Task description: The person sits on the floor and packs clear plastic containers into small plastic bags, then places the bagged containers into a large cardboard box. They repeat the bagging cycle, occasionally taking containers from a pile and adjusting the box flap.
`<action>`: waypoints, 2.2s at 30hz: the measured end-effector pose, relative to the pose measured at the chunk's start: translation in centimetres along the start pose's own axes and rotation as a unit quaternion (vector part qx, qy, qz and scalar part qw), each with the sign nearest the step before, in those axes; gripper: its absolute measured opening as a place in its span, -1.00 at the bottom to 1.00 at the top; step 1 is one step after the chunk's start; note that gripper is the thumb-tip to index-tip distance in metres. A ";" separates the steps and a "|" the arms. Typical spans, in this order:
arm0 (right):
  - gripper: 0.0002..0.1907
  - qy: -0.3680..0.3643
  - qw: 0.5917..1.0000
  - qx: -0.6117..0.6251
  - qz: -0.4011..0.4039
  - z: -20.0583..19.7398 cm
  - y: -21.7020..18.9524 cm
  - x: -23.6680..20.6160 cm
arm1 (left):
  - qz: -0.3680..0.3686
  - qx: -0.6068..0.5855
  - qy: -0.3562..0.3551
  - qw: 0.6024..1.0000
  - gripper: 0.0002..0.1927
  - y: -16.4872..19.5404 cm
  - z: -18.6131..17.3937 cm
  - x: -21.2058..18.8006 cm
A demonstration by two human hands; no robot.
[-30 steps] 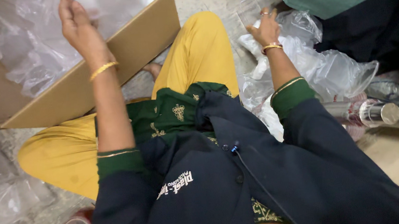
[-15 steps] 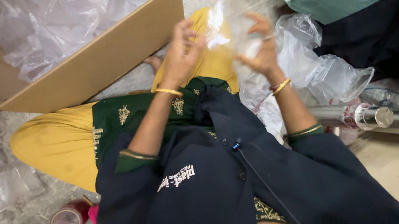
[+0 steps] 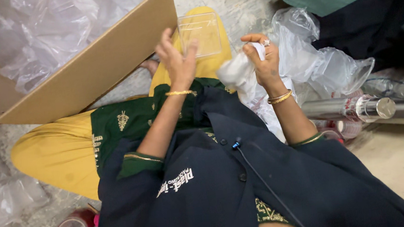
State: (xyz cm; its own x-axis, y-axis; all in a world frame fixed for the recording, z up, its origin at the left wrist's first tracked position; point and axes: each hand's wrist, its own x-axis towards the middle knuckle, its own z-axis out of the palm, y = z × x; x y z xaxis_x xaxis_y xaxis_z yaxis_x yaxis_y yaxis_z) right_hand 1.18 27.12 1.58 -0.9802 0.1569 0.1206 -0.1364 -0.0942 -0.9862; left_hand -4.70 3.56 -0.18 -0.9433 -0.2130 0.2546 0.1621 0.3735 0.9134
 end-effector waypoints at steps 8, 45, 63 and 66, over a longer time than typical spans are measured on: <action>-0.88 0.052 0.971 -0.153 -0.177 3.3 -4.1 -0.8 | 0.228 -0.047 -0.193 0.953 -0.65 9.1 -3.0 -3.2; -0.74 -0.074 0.955 0.236 0.162 1.6 -2.7 -2.0 | -0.119 -0.355 -0.301 0.877 -0.84 5.5 -7.6 -0.4; -0.89 -0.010 0.957 -0.279 -0.083 4.6 6.0 3.2 | -0.108 -0.219 -0.077 0.967 -0.98 -3.8 -0.7 1.2; -0.83 -0.022 0.940 -0.338 -0.035 3.7 6.5 3.4 | -0.009 -0.278 -0.081 0.957 -0.95 -4.1 -0.5 0.5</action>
State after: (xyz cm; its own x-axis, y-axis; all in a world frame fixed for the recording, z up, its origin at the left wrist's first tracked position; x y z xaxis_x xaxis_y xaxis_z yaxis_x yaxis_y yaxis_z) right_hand -3.54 23.38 -4.04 -0.9792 0.0975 0.1778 -0.0928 0.5643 -0.8204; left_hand -5.67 1.47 -3.67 -0.9728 -0.0544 0.2251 0.2313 -0.1765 0.9567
